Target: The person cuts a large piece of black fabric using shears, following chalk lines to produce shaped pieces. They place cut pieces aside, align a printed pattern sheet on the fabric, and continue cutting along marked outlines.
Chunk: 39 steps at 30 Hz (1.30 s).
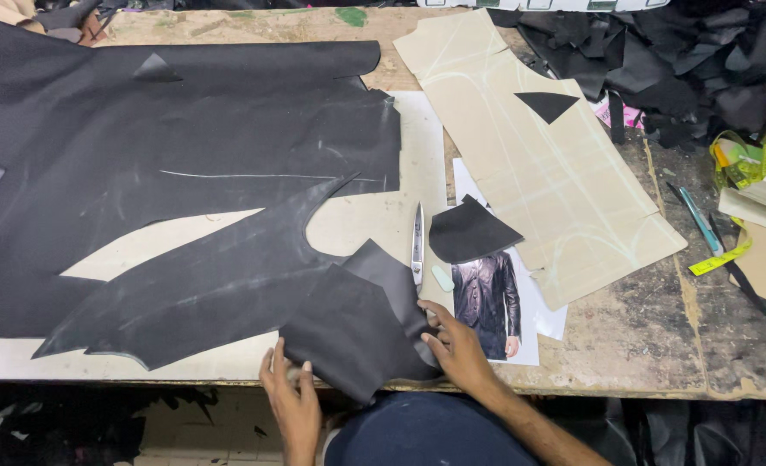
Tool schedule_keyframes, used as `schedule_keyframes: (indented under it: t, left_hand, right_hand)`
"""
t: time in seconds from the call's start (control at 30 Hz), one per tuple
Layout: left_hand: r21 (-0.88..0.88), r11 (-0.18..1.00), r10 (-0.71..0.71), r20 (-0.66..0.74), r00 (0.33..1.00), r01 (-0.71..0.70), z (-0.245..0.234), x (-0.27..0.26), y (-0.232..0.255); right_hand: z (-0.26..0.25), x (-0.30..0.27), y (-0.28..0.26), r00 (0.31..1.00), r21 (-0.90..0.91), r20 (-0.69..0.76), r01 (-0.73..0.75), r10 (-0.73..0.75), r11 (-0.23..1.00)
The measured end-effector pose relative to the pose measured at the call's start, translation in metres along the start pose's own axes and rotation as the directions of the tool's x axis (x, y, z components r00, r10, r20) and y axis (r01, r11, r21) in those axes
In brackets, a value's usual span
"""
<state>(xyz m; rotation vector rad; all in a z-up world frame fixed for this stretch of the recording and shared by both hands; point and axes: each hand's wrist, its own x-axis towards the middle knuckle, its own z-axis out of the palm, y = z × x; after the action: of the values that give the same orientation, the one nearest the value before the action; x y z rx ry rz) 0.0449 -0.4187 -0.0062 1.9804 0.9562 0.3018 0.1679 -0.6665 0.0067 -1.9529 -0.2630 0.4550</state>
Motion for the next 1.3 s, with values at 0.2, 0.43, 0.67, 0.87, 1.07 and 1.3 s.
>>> schedule_keyframes:
  t: [0.2, 0.43, 0.67, 0.87, 1.07, 1.3]
  left_hand:
    - [0.261, 0.941, 0.217, 0.021, 0.976, -0.214, -0.013, 0.017, -0.001]
    - [0.262, 0.939, 0.244, -0.045, 0.969, -0.224, -0.008, 0.022, -0.003]
    - [0.321, 0.931, 0.204, -0.071, 0.976, -0.171, 0.001, 0.026, -0.013]
    - [0.285, 0.943, 0.212, -0.112, 0.971, -0.173, 0.005, 0.021, -0.007]
    - [-0.027, 0.961, 0.263, -0.229, 0.937, -0.276, 0.001, 0.006, -0.009]
    - [-0.339, 0.922, 0.115, -0.223, 0.968, -0.187, 0.008, -0.043, -0.020]
  right_hand:
    - [-0.004, -0.007, -0.006, 0.951, -0.298, -0.117, 0.241, -0.286, 0.924]
    - [-0.005, -0.022, -0.010, 0.974, -0.412, -0.075, 0.163, -0.212, 0.896]
    - [0.002, -0.025, -0.008, 0.967, -0.531, 0.122, 0.253, -0.223, 0.809]
    - [0.006, -0.019, -0.002, 0.984, -0.553, 0.112, 0.180, -0.141, 0.813]
    - [0.008, -0.021, 0.001, 0.990, -0.490, 0.029, 0.135, -0.139, 0.861]
    - [0.008, -0.024, -0.004, 0.967, -0.510, -0.031, 0.202, -0.252, 0.836]
